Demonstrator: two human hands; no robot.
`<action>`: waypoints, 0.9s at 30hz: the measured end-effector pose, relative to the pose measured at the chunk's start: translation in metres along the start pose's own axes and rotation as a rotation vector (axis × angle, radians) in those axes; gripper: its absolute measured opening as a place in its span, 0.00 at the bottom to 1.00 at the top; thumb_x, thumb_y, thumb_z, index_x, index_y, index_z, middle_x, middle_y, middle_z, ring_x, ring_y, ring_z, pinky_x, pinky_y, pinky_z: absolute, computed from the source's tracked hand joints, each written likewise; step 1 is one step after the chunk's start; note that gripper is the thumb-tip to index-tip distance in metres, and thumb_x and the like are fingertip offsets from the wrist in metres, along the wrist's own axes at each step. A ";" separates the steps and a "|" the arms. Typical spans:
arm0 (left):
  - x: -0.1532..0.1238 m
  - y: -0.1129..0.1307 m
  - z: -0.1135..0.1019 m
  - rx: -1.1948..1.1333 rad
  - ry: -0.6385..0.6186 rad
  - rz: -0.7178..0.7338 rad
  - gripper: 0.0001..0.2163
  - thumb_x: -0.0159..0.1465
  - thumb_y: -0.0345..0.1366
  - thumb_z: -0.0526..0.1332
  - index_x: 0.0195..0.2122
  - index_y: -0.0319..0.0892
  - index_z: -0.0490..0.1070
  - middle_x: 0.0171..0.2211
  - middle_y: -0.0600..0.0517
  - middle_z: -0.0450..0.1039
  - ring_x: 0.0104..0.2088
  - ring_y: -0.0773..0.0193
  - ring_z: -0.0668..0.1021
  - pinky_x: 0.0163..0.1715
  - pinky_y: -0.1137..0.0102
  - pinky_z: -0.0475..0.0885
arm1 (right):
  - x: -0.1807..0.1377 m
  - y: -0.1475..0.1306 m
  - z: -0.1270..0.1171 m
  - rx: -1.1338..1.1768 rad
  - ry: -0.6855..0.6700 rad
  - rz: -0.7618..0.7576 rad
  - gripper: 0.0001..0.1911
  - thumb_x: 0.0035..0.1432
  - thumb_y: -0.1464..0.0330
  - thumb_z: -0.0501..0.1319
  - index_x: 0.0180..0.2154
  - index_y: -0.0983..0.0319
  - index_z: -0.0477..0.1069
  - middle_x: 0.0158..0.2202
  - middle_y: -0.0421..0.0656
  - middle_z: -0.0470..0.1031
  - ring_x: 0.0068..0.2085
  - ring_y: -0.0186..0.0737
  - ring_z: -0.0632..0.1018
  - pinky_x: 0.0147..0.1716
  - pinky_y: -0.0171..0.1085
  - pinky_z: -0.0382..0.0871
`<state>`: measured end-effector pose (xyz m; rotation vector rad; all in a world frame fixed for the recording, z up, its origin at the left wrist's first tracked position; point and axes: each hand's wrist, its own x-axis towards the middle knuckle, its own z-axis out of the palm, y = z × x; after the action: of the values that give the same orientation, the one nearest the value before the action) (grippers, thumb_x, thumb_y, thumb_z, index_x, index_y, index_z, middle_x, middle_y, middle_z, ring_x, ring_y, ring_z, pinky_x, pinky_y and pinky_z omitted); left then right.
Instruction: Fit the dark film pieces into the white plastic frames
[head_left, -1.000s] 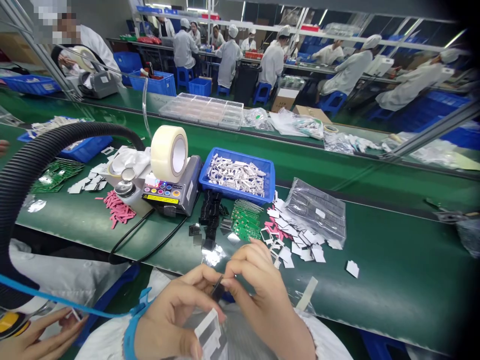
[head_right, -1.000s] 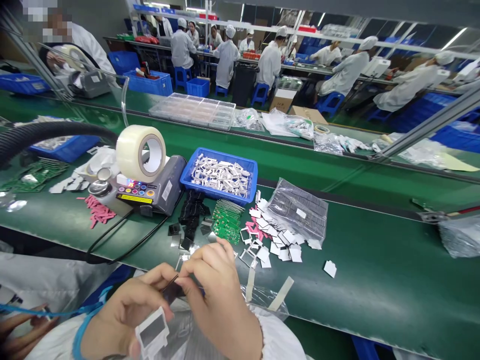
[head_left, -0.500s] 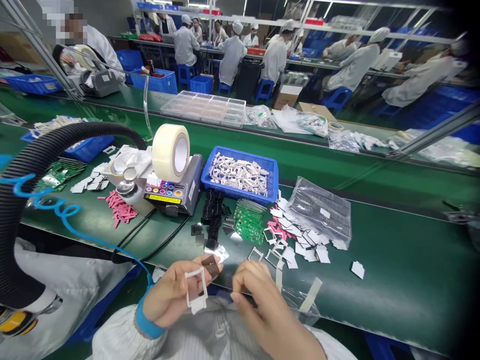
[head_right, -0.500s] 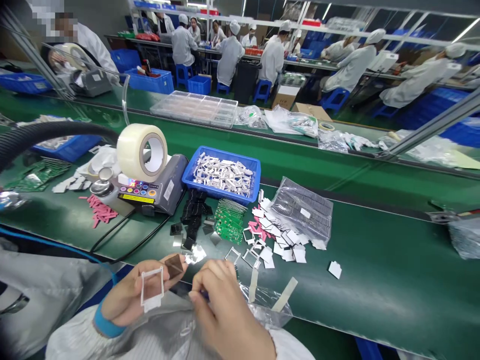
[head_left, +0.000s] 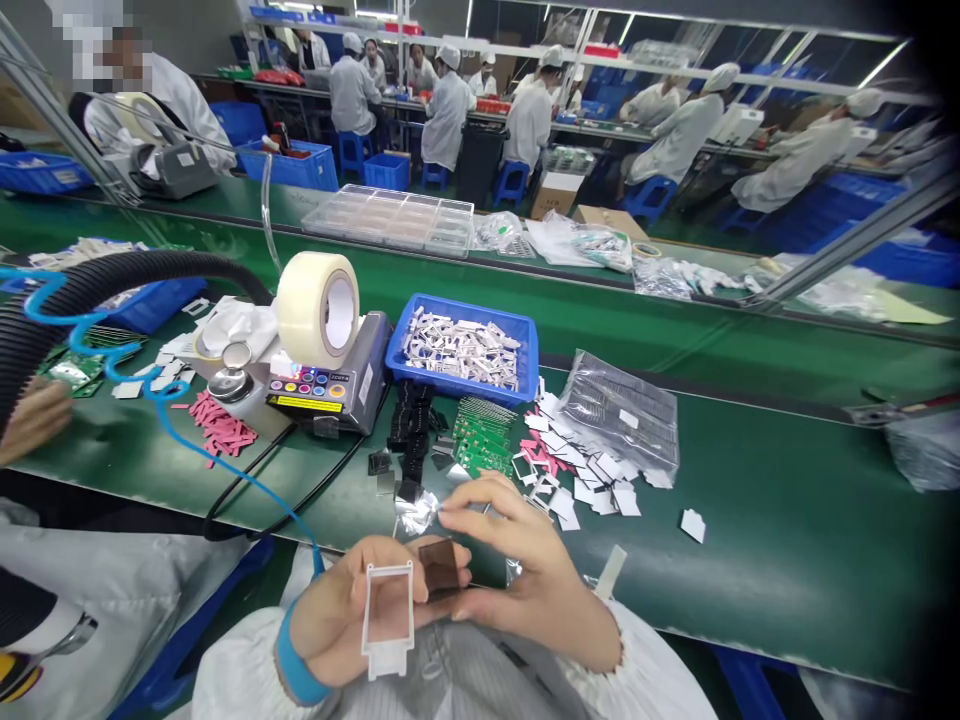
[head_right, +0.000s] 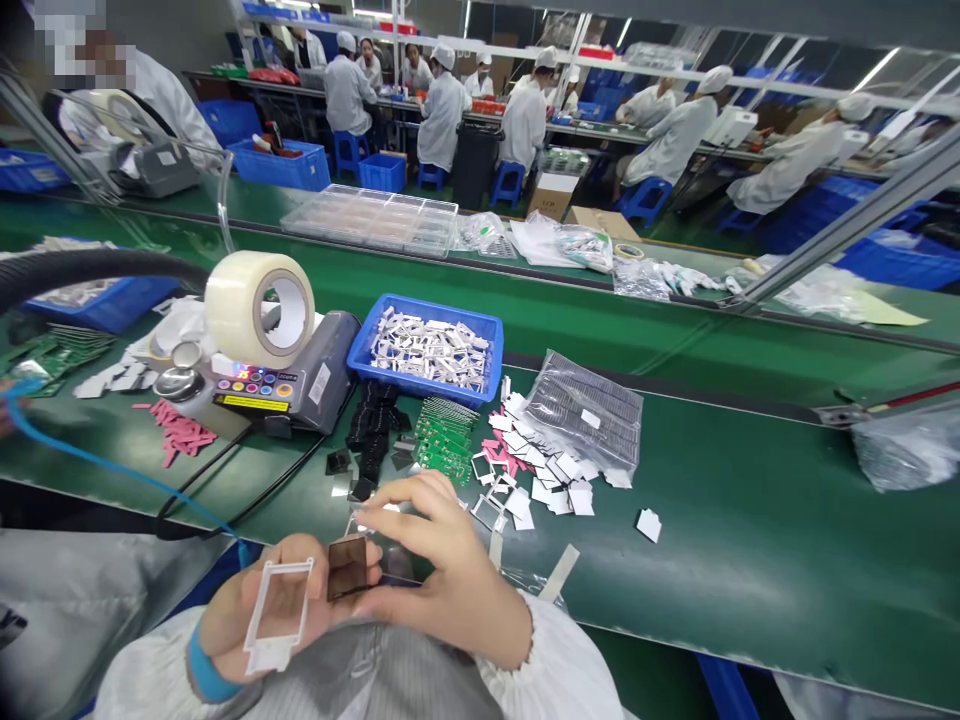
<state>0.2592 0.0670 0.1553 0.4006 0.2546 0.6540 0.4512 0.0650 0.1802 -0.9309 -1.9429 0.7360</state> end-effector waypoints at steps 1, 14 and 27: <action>0.001 0.000 0.001 0.008 0.003 -0.002 0.15 0.48 0.46 0.67 0.29 0.39 0.77 0.43 0.44 0.75 0.50 0.47 0.71 0.54 0.52 0.59 | 0.000 0.002 0.003 0.006 0.012 -0.007 0.22 0.56 0.51 0.56 0.46 0.56 0.68 0.41 0.44 0.69 0.42 0.41 0.71 0.45 0.47 0.62; 0.008 -0.003 -0.006 0.018 0.056 0.041 0.17 0.51 0.46 0.65 0.37 0.39 0.76 0.52 0.41 0.70 0.53 0.49 0.69 0.52 0.56 0.62 | -0.004 0.007 0.007 -0.016 0.242 0.074 0.17 0.55 0.54 0.59 0.40 0.58 0.69 0.33 0.42 0.70 0.37 0.40 0.71 0.46 0.47 0.61; 0.010 -0.012 -0.020 0.238 0.039 0.047 0.18 0.45 0.47 0.68 0.33 0.41 0.78 0.25 0.52 0.77 0.25 0.70 0.76 0.25 0.78 0.67 | 0.004 -0.027 0.000 -0.425 -0.060 -0.137 0.16 0.60 0.56 0.55 0.40 0.61 0.69 0.33 0.39 0.73 0.44 0.41 0.67 0.58 0.51 0.33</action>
<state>0.2665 0.0709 0.1313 0.6236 0.3621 0.6804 0.4409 0.0536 0.2023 -1.0178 -2.2389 0.2763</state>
